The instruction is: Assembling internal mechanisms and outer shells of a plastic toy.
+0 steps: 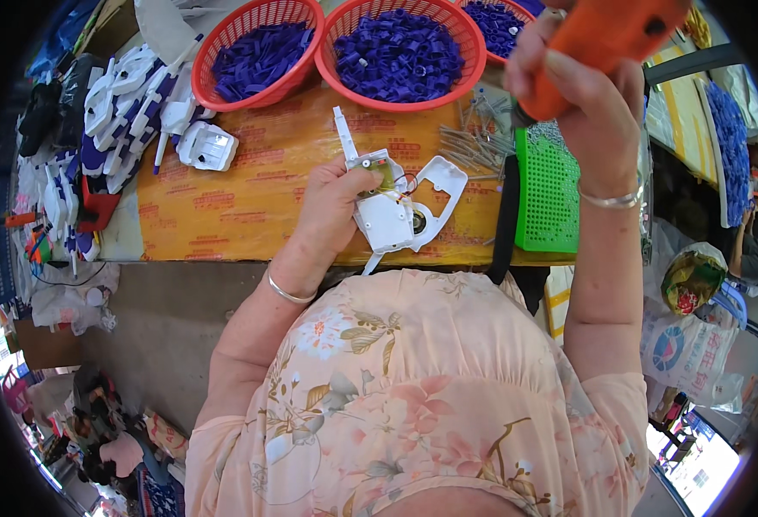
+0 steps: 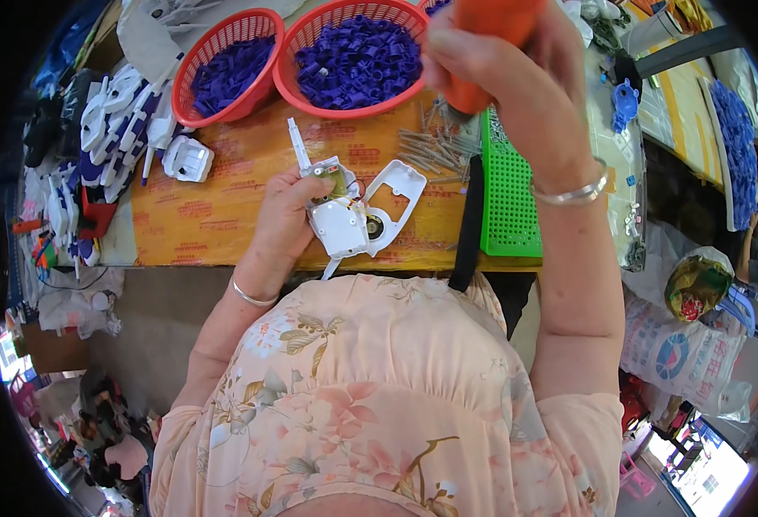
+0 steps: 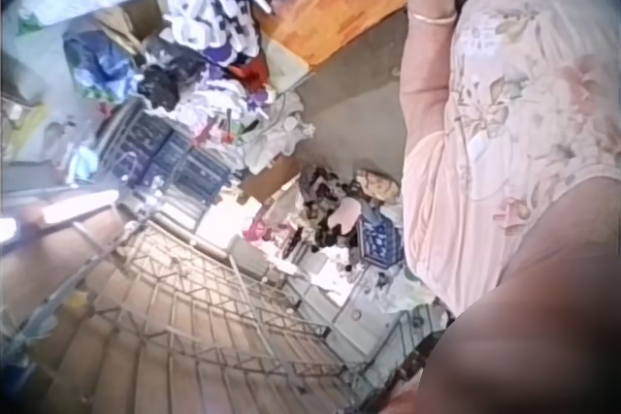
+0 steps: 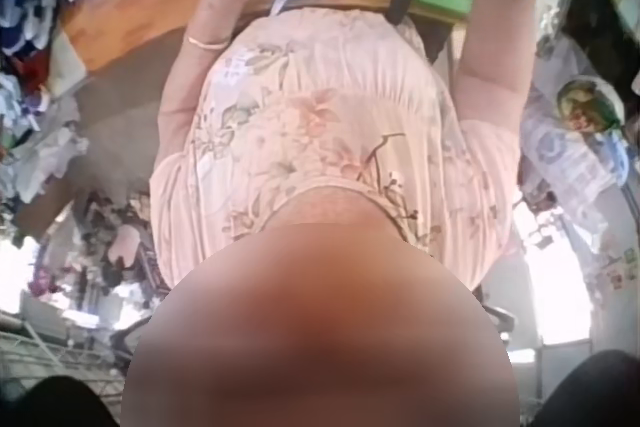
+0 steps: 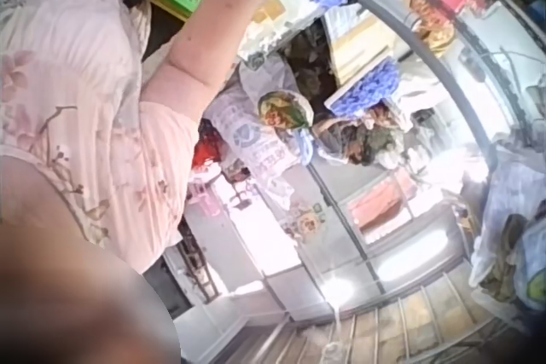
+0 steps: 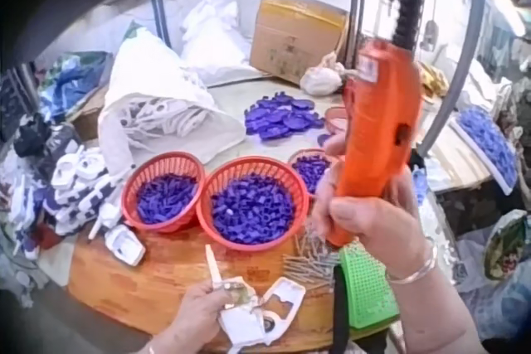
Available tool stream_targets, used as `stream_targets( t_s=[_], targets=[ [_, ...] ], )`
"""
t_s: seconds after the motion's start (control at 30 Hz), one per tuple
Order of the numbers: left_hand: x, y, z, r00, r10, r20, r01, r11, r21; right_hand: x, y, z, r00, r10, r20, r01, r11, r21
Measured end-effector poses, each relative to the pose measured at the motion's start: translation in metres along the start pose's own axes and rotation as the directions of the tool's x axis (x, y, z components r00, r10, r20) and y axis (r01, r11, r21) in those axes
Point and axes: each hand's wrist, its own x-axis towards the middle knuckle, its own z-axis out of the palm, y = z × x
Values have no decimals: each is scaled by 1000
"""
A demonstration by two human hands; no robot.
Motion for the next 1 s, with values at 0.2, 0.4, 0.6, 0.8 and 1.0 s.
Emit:
stream_targets(
  t_s=[0.2,0.4,0.6,0.8,1.0],
  targets=[
    [0,5,6,1000,1,-6,-1,1000,-17,-42,-66,22,911,263,-317,-313,943,-115],
    [6,3,5,999,-27,-44,32,990,139,-39,-87,21,947,273,-169,-313,900,-304],
    [2,3,2,1000,-7,-20,9,994,112,-31,-89,15,933,334,-134,-357,903,-239],
    [1,8,10,998,7,-57,-2,996,85,-47,-89,15,864,349,-362,-414,903,-117],
    [2,5,9,998,29,-58,-24,996,87,-66,-89,-9,909,238,-342,-302,942,-148]
  ],
)
